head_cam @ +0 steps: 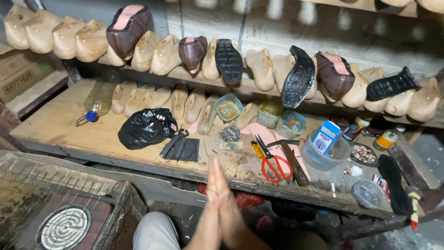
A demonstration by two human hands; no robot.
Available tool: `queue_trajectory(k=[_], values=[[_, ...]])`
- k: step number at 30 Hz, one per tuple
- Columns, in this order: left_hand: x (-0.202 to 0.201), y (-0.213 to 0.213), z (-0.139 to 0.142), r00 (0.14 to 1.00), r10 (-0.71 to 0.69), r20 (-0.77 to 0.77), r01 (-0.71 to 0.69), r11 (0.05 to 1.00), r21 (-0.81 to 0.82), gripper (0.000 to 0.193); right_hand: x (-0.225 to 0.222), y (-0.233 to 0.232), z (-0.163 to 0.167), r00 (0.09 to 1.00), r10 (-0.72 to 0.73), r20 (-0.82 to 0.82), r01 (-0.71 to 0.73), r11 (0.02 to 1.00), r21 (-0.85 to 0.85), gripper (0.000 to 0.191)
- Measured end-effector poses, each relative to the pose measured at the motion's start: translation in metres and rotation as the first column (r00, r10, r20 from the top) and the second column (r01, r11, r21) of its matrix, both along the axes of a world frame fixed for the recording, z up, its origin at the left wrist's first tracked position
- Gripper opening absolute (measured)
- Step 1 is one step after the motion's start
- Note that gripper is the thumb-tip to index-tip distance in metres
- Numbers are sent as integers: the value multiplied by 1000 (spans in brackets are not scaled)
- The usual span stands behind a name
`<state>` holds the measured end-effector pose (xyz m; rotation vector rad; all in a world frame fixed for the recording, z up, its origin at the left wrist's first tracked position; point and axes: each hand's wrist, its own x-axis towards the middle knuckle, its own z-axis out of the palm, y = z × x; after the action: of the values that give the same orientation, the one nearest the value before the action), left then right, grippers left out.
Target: The person applies a white substance to a black shoe sole using a brush, then places the sole on a shelf. They then pick up a small piece of material and trim it with scissors.
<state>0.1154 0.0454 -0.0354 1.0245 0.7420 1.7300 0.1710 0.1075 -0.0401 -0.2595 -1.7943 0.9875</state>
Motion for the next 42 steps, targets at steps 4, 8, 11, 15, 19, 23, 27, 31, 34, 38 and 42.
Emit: queue_trajectory(k=[4,8,11,15,19,23,27,31,34,38,42], values=[[-23,2,-4,881,313,-355,-280,949,143,64,9,-46,-23,974,148,173,-79,933,-352,99],[-8,-15,-13,800,164,-577,-170,984,44,53,18,-18,-56,974,160,-160,-226,722,-654,101],[-15,3,-16,977,-28,-213,-31,962,-271,74,8,-18,-67,975,144,-169,-220,715,-663,107],[-28,14,-14,993,38,110,-11,971,-239,78,-1,-27,-43,975,40,219,35,943,-330,100],[-20,-3,-9,988,-89,129,110,979,-172,81,-5,14,2,992,85,96,-21,845,-535,92],[-31,-5,-18,988,-74,136,114,940,-322,78,2,29,17,972,176,-153,-233,773,-591,83],[-81,15,-40,974,224,-11,-210,891,-402,48,13,15,-3,967,249,59,-201,880,-431,58],[-141,46,-52,798,373,-474,-524,818,-238,28,25,52,-31,759,-270,593,327,945,11,39],[-182,72,-49,251,454,-855,-663,724,190,25,33,82,-55,649,-343,679,486,874,-23,32],[-220,107,-35,-87,355,-931,-516,783,347,48,38,97,-76,745,-307,592,532,809,-249,27],[-245,128,-23,-343,183,-921,-448,830,332,46,40,97,-80,724,-334,604,544,815,-201,31]])
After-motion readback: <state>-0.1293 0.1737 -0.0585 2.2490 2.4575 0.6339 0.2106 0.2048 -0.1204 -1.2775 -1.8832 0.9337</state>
